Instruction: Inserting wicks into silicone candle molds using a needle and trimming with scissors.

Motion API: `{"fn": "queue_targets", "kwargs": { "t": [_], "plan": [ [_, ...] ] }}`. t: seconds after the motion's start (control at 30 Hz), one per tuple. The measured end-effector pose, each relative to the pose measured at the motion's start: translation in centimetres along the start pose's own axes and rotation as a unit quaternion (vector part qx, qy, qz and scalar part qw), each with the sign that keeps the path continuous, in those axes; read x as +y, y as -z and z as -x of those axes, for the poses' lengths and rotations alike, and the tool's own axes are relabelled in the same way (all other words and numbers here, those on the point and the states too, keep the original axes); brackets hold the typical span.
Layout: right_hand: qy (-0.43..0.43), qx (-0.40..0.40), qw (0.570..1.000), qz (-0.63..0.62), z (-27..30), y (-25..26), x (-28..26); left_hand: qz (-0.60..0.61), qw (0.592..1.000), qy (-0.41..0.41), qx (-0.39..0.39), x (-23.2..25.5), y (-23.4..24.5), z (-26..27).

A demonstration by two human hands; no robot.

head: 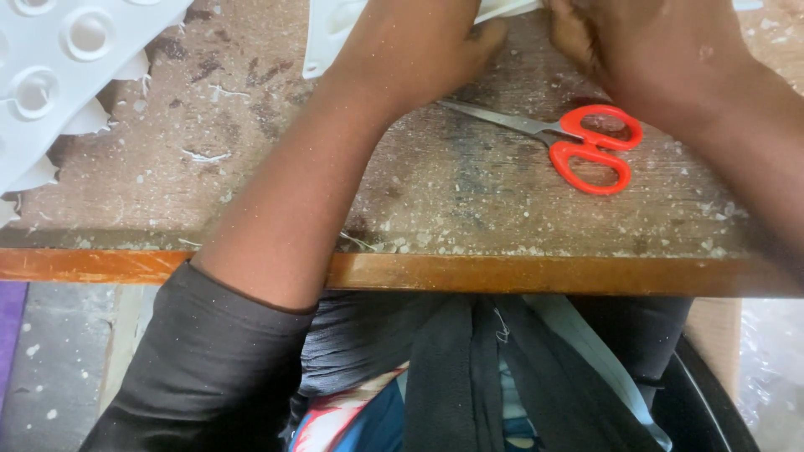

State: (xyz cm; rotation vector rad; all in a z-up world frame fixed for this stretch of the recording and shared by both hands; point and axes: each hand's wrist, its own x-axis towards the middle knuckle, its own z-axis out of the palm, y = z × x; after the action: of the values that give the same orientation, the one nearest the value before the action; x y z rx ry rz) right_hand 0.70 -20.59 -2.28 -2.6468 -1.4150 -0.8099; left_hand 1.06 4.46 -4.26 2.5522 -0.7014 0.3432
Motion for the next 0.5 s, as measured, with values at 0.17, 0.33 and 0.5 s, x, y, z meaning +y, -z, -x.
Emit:
{"fn": "queue_targets", "kwargs": {
  "t": [0.17, 0.33, 0.5],
  "plan": [
    [-0.011, -0.015, 1.0, 0.0, -1.6, 1.2, -1.1, -0.002, 0.999, -0.027, 0.023, -0.2, -0.3, -0.1],
    [-0.018, -0.01, 0.999, 0.033, -1.4, 1.1, -1.3, 0.007, 0.998, -0.048, 0.036, -0.3, 0.0, -0.2],
    [-0.005, 0.01, 0.999, 0.032, -1.1, 0.8, -1.0, 0.018, 0.998, -0.055, 0.037, -0.6, -0.1, -0.3]
  ]
}}
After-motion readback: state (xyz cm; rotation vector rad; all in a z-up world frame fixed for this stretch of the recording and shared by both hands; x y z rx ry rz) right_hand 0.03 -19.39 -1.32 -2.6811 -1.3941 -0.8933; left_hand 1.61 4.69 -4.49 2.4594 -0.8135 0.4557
